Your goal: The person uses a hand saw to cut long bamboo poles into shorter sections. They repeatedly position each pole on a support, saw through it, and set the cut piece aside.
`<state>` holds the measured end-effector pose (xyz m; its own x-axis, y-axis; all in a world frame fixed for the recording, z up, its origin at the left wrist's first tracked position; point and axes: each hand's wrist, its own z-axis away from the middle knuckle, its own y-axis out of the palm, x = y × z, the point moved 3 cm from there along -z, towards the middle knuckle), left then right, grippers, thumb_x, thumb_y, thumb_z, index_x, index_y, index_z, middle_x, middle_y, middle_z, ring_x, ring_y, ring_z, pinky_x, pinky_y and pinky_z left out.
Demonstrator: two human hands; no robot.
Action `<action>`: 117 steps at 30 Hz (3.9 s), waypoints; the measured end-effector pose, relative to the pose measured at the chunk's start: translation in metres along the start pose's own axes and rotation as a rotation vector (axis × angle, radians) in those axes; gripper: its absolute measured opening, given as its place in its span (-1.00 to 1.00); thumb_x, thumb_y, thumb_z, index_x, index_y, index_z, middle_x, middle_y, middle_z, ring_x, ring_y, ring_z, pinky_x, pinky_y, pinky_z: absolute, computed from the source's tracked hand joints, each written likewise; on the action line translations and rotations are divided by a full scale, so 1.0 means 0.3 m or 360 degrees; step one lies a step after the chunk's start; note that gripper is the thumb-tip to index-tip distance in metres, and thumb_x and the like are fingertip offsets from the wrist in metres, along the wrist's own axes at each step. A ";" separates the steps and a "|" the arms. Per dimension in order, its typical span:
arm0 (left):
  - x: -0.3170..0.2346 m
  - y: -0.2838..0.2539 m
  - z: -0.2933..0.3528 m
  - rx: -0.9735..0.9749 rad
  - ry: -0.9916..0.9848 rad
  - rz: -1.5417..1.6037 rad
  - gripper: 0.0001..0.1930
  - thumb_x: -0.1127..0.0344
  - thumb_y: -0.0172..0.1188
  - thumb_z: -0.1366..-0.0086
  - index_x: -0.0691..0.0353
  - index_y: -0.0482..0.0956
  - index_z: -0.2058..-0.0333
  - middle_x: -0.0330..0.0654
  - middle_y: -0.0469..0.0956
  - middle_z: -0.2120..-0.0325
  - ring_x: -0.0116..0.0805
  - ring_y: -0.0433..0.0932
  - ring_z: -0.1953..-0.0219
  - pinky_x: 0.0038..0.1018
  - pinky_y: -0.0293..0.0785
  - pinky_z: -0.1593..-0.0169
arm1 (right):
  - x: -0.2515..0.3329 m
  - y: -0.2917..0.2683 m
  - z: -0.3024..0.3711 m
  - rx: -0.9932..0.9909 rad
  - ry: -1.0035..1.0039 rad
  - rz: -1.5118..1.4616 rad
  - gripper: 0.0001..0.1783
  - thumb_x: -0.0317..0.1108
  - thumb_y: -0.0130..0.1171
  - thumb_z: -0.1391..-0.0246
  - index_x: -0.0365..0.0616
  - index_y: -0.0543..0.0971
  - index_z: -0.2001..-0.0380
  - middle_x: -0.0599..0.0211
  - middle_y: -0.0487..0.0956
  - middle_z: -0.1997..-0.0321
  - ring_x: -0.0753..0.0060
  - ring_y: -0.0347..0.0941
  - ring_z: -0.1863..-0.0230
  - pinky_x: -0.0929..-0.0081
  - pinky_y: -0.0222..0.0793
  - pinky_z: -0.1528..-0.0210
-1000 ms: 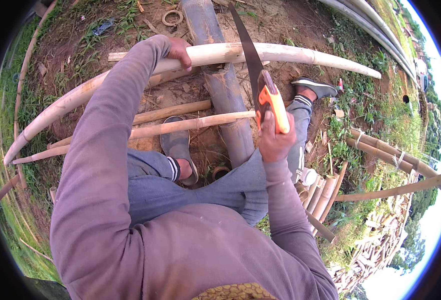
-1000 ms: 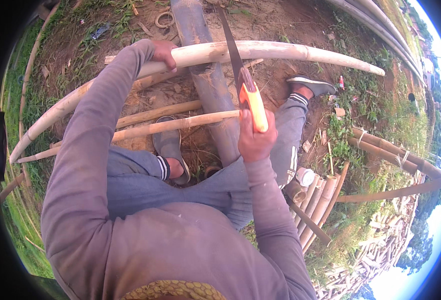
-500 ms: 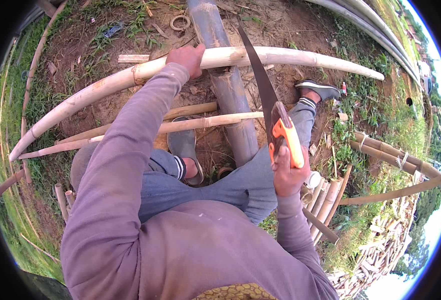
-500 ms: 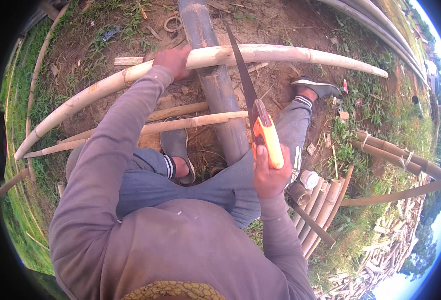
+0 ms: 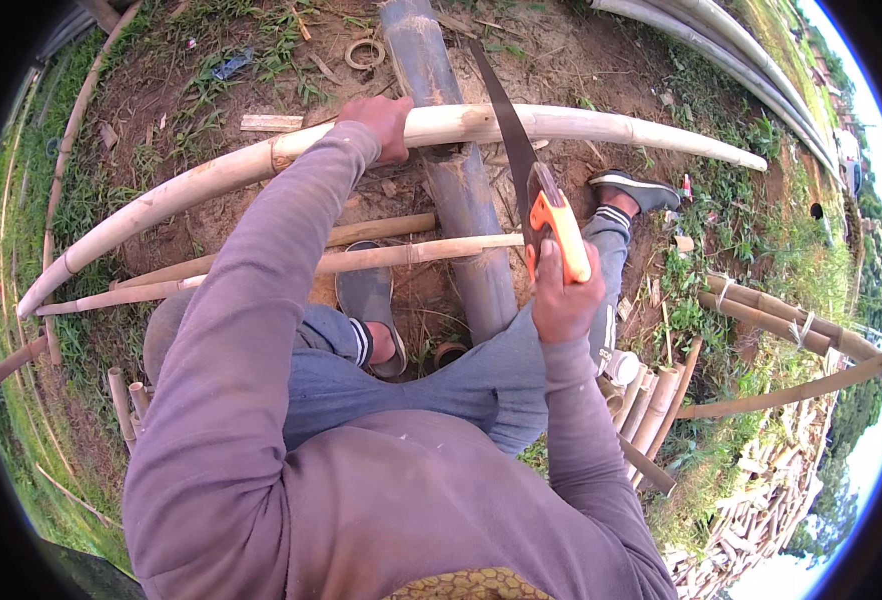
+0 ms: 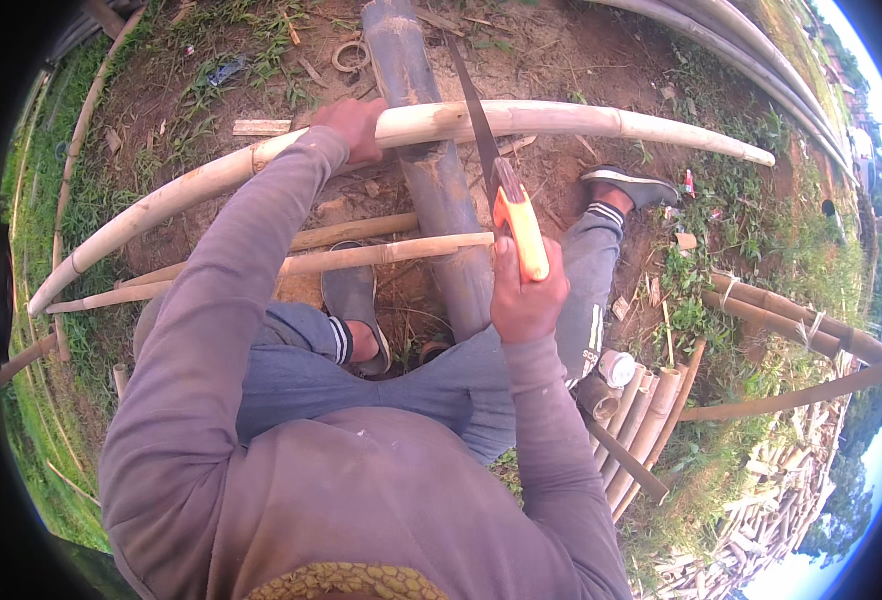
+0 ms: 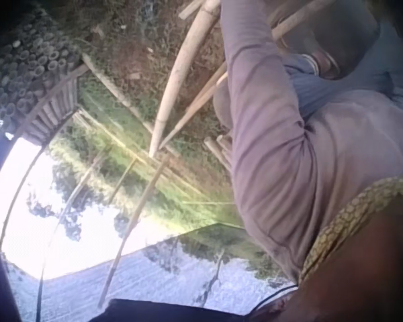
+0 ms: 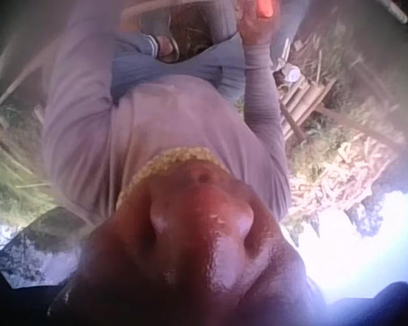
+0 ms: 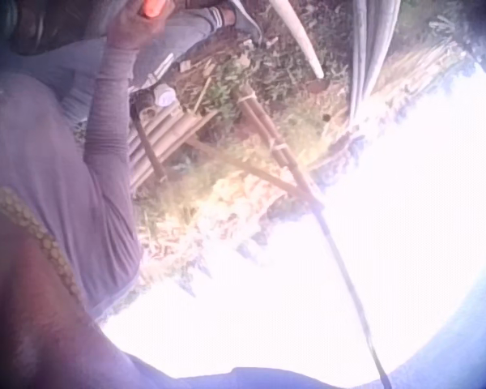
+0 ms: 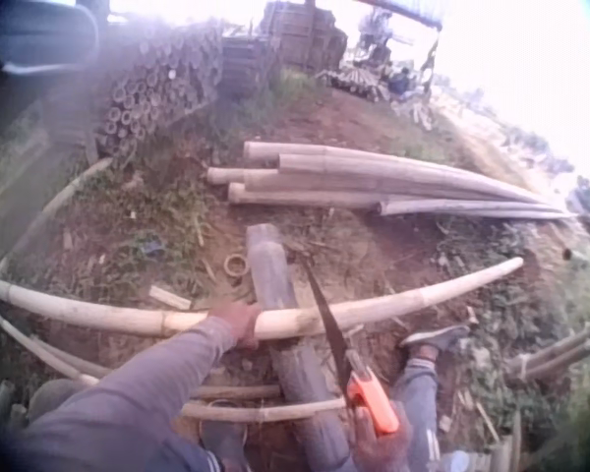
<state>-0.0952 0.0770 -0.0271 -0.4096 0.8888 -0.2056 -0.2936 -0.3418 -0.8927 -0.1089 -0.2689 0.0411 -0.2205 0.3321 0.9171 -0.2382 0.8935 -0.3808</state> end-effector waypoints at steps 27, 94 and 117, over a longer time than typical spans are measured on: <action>0.036 0.063 -0.219 0.0408 0.0507 0.0536 -0.22 0.19 0.58 0.14 0.23 0.66 -0.16 0.04 0.76 0.02 -0.03 0.72 -0.04 -0.25 0.59 -0.15 | 0.007 0.178 -0.344 -0.0086 -0.0229 0.0213 -0.79 -0.33 0.37 -0.40 -0.27 0.61 0.15 0.45 0.62 0.41 0.76 0.46 0.42 0.60 0.43 0.38; 0.111 0.114 -0.226 0.0622 0.0459 0.0632 -0.21 0.24 0.58 0.13 0.21 0.62 -0.19 -0.05 0.76 0.04 -0.15 0.69 -0.02 -0.27 0.57 -0.16 | -0.022 -0.039 0.024 -0.0034 -0.0106 0.0086 -0.81 -0.40 0.39 -0.34 -0.29 0.62 0.12 0.27 0.69 0.39 0.55 0.57 0.47 0.47 0.49 0.36; -0.020 0.062 -0.041 -0.0120 0.0041 -0.0007 -0.22 0.01 0.58 0.01 0.05 0.55 -0.21 0.01 0.73 -0.03 0.09 0.69 -0.12 -0.09 0.57 -0.24 | -0.067 0.169 -0.310 -0.0152 -0.0294 0.0009 -0.74 -0.28 0.45 -0.30 -0.25 0.64 0.18 0.27 0.60 0.52 0.52 0.54 0.50 0.39 0.47 0.38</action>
<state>-0.0876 0.0692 -0.0474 -0.3859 0.8981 -0.2108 -0.2290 -0.3146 -0.9212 -0.0287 -0.2021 0.0144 -0.3931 0.2839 0.8746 -0.1475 0.9194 -0.3647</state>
